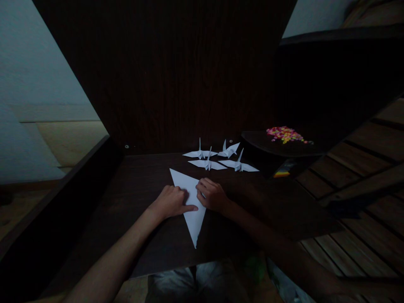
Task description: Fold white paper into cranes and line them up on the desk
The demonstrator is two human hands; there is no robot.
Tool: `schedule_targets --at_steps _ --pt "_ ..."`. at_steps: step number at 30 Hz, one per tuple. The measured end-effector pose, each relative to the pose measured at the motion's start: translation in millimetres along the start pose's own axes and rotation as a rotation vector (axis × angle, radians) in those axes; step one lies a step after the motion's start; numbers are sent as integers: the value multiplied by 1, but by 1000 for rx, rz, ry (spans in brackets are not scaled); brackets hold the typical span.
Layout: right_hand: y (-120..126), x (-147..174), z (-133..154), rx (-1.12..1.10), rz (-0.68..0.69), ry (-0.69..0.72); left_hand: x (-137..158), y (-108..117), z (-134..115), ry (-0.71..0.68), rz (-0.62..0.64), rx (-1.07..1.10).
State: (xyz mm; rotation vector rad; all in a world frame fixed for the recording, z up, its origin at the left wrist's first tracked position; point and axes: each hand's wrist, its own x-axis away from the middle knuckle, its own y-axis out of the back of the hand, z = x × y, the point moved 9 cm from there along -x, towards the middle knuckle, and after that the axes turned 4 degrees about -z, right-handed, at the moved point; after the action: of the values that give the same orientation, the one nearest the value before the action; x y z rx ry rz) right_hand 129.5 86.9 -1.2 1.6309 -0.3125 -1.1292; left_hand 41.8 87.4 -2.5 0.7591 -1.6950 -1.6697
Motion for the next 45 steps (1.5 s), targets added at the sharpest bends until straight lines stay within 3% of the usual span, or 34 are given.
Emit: schedule_targets --at_steps 7,13,16,21,31,36,41,45 --pt "-8 10 6 -171 48 35 -1 0 -2 40 -57 -13" --pt "-22 21 -7 -354 219 55 -2 -2 -12 -123 -243 68" --pt "-27 25 -12 -289 286 26 -4 -17 -8 -122 -232 63" --pt "-21 31 -9 -130 218 -41 -2 -30 -2 -98 -158 49" --pt "4 61 17 -42 304 -13 -2 -31 1 -72 -163 29" --pt "14 71 22 -92 374 -26 -6 -35 19 -8 -183 37" --pt "18 67 22 -99 387 -32 -9 -32 42 72 -207 38" --pt "19 56 27 -37 356 -50 -8 -31 46 92 -181 24"
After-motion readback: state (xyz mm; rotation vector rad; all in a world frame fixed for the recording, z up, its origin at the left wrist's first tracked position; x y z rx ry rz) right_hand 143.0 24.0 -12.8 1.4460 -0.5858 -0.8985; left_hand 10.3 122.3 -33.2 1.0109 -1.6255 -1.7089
